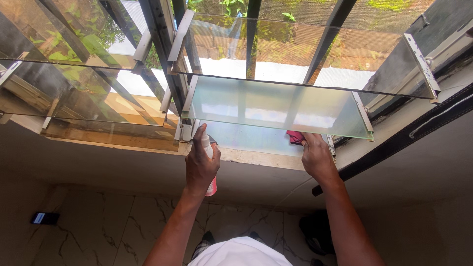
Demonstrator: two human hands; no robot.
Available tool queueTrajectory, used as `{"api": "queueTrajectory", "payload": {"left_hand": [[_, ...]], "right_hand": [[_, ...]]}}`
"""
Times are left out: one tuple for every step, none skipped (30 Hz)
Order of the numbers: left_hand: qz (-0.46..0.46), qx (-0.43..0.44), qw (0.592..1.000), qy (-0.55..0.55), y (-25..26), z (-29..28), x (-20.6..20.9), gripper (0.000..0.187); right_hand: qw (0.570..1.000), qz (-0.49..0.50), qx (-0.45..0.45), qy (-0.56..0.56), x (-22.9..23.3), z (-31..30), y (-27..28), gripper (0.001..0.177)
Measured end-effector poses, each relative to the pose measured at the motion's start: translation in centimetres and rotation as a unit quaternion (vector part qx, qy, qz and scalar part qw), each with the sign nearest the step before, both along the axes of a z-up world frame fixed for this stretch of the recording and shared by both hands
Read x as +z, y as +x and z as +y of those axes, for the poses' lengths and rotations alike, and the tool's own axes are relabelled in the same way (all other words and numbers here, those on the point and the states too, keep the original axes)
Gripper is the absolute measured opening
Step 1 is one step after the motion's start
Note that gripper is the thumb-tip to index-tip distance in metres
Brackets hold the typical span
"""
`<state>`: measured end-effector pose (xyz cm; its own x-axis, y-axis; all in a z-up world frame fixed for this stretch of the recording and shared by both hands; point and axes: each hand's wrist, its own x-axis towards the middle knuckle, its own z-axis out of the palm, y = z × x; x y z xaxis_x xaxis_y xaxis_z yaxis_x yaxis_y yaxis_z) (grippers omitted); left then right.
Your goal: The person cleans a glass window pane by spraying a liquid from a bottle onto the glass and wiping it with a cloth.
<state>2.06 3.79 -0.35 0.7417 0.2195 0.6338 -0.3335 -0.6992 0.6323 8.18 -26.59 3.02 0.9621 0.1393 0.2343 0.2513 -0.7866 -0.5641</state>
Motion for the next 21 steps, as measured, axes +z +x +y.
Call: {"api": "queueTrajectory", "payload": {"left_hand": [[-0.021,0.001,1.0,0.009,0.0,0.0,0.0,0.063],[-0.021,0.002,1.0,0.008,0.0,0.0,-0.1,0.063],[0.0,0.009,1.0,0.004,-0.1,0.0,-0.3,0.061],[0.021,0.015,1.0,-0.001,0.0,0.0,-0.4,0.059],[0.021,0.015,1.0,-0.001,0.0,0.0,-0.4,0.059],[0.026,0.019,0.999,-0.011,-0.1,0.0,-0.4,0.059],[0.032,0.023,0.999,-0.022,-0.2,-0.1,-0.4,0.058],[0.032,0.024,0.999,-0.022,-0.2,-0.1,-0.3,0.058],[0.003,0.025,1.0,-0.007,-0.3,0.0,-0.2,0.061],[-0.028,0.025,0.999,0.009,-0.3,0.0,0.0,0.063],[-0.027,0.027,0.999,0.008,-0.4,-0.1,0.0,0.063],[-0.026,0.032,0.999,0.009,-0.3,-0.1,0.0,0.064],[-0.024,0.038,0.999,0.01,-0.3,-0.1,-0.1,0.064],[-0.024,0.039,0.999,0.01,-0.3,-0.1,-0.2,0.064],[0.0,0.042,0.999,0.005,-0.4,-0.1,-0.4,0.062],[0.026,0.046,0.999,-0.001,-0.6,-0.1,-0.6,0.059],[0.027,0.047,0.999,-0.001,-0.6,-0.1,-0.7,0.059],[0.018,0.05,0.999,0.001,-0.6,-0.1,-0.7,0.059],[0.008,0.052,0.999,0.003,-0.6,-0.2,-0.6,0.06],[0.009,0.055,0.998,0.003,-0.7,-0.2,-0.5,0.06],[-0.018,0.057,0.998,0.017,-0.7,-0.3,-0.4,0.061]], "right_hand": [[1.0,0.0,0.0,0.0,0.0,0.0,0.0,0.037],[1.0,0.003,-0.001,-0.002,0.0,0.0,0.1,0.037],[1.0,0.005,-0.002,-0.004,0.1,0.0,0.1,0.037],[1.0,0.005,-0.002,-0.004,0.1,0.0,0.1,0.037],[1.0,0.014,-0.005,-0.005,0.2,0.0,0.1,0.036],[1.0,0.024,-0.008,-0.007,0.2,0.0,0.1,0.034],[1.0,0.025,-0.008,-0.008,0.2,-0.1,0.1,0.034],[1.0,0.019,-0.004,-0.007,0.2,-0.1,0.1,0.034],[1.0,0.014,-0.001,-0.006,0.2,-0.1,0.1,0.034],[1.0,0.014,0.001,-0.007,0.2,-0.1,0.2,0.034],[1.0,0.012,0.002,-0.005,0.2,0.0,0.2,0.034],[1.0,0.01,0.004,-0.004,0.2,0.1,0.3,0.033],[1.0,0.01,0.005,-0.004,0.2,0.3,0.3,0.033],[1.0,0.008,0.015,0.001,0.2,0.6,0.4,0.032],[1.0,0.006,0.026,0.005,0.1,0.9,0.4,0.032],[1.0,0.006,0.027,0.005,0.1,1.2,0.5,0.032],[0.999,0.008,0.04,0.01,0.0,1.7,0.7,0.031],[0.998,0.01,0.053,0.014,-0.1,2.1,0.9,0.031],[0.998,0.01,0.055,0.014,-0.1,2.5,1.1,0.031],[0.998,0.014,0.06,0.009,-0.2,3.1,1.3,0.031],[0.998,0.018,0.066,0.004,-0.2,3.6,1.5,0.031]]}}
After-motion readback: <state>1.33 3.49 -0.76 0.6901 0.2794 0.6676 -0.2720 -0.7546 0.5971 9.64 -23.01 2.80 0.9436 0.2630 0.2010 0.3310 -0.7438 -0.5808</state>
